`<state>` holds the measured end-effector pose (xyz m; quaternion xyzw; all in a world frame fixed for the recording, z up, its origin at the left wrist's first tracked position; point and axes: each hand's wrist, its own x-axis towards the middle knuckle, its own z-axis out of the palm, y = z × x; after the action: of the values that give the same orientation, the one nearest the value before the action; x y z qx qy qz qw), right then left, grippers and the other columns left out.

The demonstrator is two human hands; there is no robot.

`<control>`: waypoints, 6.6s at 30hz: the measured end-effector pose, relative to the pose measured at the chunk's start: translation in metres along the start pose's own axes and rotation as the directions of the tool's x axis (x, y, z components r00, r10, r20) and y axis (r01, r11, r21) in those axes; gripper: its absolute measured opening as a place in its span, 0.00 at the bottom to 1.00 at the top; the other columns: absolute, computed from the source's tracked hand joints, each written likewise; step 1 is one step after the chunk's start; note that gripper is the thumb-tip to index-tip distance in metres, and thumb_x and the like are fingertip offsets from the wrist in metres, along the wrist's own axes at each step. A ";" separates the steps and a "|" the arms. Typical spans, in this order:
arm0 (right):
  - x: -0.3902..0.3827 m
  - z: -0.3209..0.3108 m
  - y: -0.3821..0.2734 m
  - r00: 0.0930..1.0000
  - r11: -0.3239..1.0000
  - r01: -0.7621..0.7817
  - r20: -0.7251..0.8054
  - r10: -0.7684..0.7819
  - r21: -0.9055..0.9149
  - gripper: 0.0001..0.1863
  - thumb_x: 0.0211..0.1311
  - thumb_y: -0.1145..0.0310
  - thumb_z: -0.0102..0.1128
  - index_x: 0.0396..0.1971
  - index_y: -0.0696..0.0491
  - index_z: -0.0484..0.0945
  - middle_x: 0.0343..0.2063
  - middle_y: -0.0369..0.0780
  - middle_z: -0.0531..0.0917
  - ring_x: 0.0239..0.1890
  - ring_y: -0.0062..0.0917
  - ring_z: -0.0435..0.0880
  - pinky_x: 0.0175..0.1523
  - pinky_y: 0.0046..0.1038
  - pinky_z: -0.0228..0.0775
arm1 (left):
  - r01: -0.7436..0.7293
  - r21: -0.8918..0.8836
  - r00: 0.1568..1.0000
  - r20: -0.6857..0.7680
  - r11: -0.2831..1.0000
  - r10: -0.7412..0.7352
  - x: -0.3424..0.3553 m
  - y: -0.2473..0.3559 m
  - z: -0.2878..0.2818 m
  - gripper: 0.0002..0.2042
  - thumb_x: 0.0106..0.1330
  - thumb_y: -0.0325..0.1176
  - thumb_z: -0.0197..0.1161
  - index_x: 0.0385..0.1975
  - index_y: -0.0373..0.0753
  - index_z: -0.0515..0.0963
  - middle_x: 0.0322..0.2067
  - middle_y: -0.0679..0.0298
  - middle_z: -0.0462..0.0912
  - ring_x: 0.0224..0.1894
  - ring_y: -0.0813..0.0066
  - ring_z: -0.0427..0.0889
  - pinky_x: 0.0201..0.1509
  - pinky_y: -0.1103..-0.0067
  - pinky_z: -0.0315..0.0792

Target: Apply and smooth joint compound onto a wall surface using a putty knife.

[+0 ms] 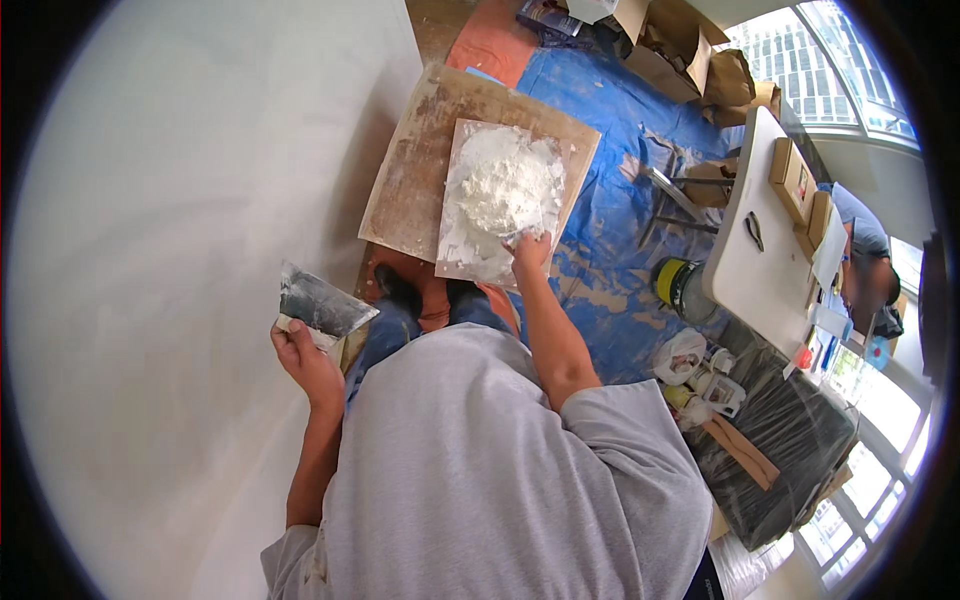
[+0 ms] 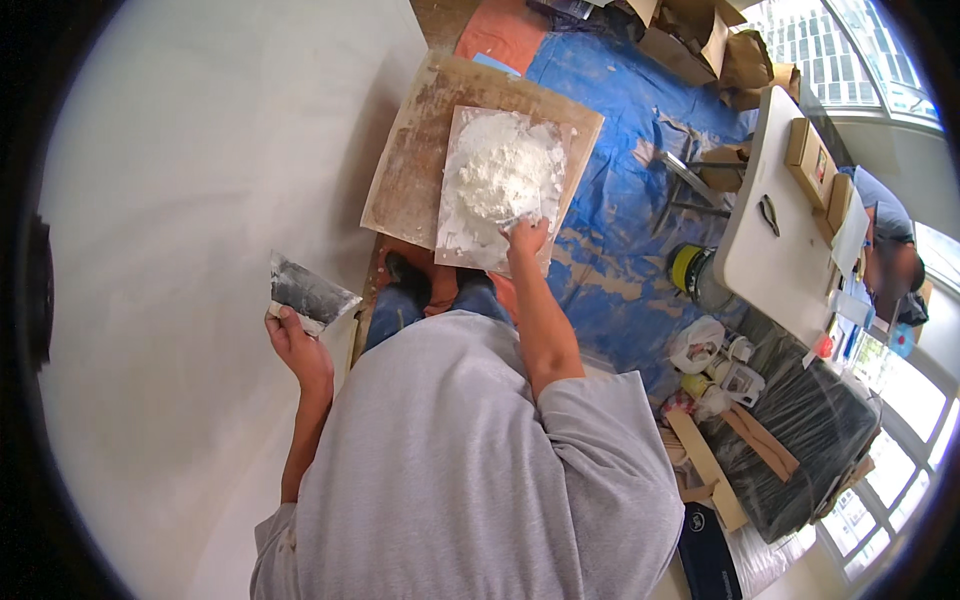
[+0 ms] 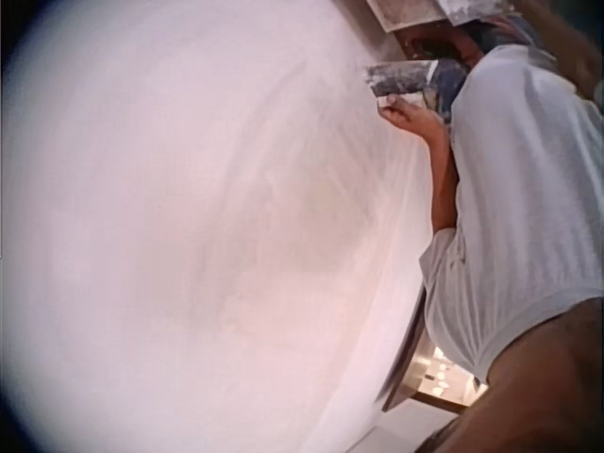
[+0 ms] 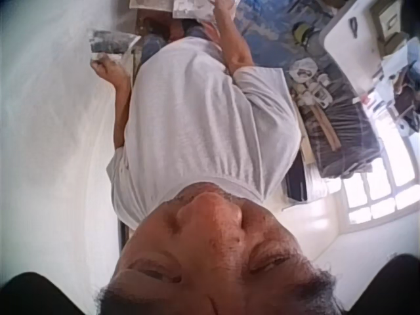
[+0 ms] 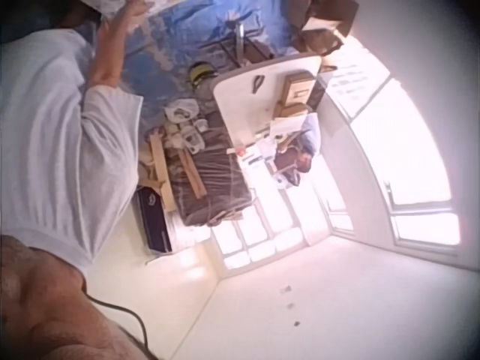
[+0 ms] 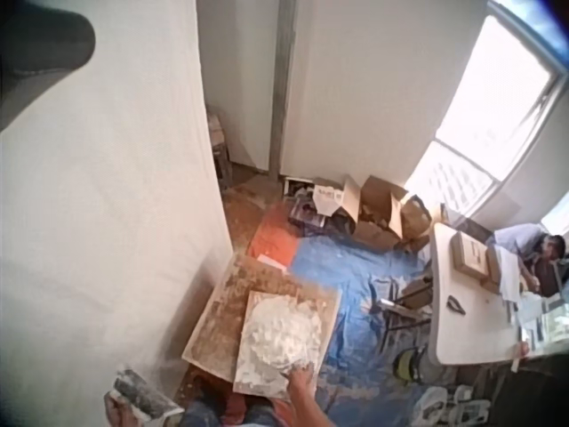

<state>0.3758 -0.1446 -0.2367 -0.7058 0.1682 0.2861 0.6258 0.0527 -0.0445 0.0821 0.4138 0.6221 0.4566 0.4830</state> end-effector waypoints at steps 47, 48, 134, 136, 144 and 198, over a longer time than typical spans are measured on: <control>-0.001 0.027 -0.115 0.390 -0.202 0.876 0.890 -0.236 -0.437 0.19 0.57 0.78 0.53 0.45 0.44 0.85 0.40 0.36 0.83 0.47 0.36 0.81 0.48 0.39 0.75 | 0.046 -0.032 0.999 -0.023 0.998 -0.046 0.004 -0.029 -0.001 0.10 0.78 0.38 0.56 0.44 0.37 0.71 0.34 0.73 0.71 0.37 0.86 0.67 0.45 0.86 0.64; -0.009 0.027 -0.119 0.402 -0.196 0.868 0.878 -0.259 -0.456 0.19 0.57 0.77 0.53 0.45 0.44 0.85 0.41 0.35 0.83 0.47 0.36 0.81 0.48 0.39 0.74 | 0.041 -0.047 0.999 -0.023 0.998 -0.042 0.005 -0.032 -0.002 0.09 0.78 0.37 0.56 0.44 0.37 0.71 0.34 0.74 0.71 0.38 0.87 0.67 0.45 0.86 0.64; 0.040 0.107 -0.096 0.286 -0.189 0.914 0.901 -0.325 -0.358 0.23 0.55 0.79 0.51 0.46 0.42 0.85 0.44 0.38 0.86 0.48 0.39 0.82 0.53 0.40 0.75 | 0.120 -0.079 0.991 0.076 0.990 -0.114 -0.007 -0.041 0.000 0.09 0.78 0.37 0.57 0.46 0.37 0.73 0.37 0.73 0.74 0.39 0.86 0.69 0.46 0.85 0.66; 0.027 0.107 -0.089 0.209 -0.238 0.937 0.957 -0.202 -0.255 0.23 0.55 0.79 0.51 0.46 0.41 0.85 0.44 0.37 0.86 0.48 0.38 0.82 0.54 0.40 0.75 | 0.125 -0.055 0.989 0.082 0.991 -0.120 -0.009 -0.044 -0.004 0.09 0.78 0.36 0.57 0.46 0.38 0.73 0.36 0.74 0.73 0.38 0.87 0.68 0.45 0.85 0.65; 0.017 0.071 -0.128 0.054 -0.410 0.912 0.983 0.178 0.024 0.12 0.62 0.68 0.55 0.40 0.41 0.85 0.39 0.35 0.84 0.51 0.34 0.80 0.55 0.38 0.73 | 0.120 -0.017 0.989 0.091 0.993 -0.118 -0.013 -0.052 -0.010 0.10 0.80 0.37 0.52 0.47 0.38 0.73 0.41 0.71 0.77 0.42 0.85 0.73 0.50 0.82 0.70; -0.023 0.020 -0.081 0.440 -0.318 0.825 0.884 -0.159 -0.468 0.19 0.55 0.77 0.56 0.45 0.45 0.85 0.41 0.38 0.81 0.47 0.38 0.80 0.46 0.38 0.78 | 0.159 -0.048 0.971 0.189 0.986 -0.147 -0.001 -0.064 -0.009 0.09 0.78 0.37 0.55 0.48 0.39 0.73 0.42 0.72 0.77 0.44 0.84 0.73 0.52 0.82 0.69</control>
<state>0.4022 -0.1152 -0.1597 -0.7951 -0.5871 0.1478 0.0368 0.0393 -0.0625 0.0214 0.3900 0.5899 0.3969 0.5852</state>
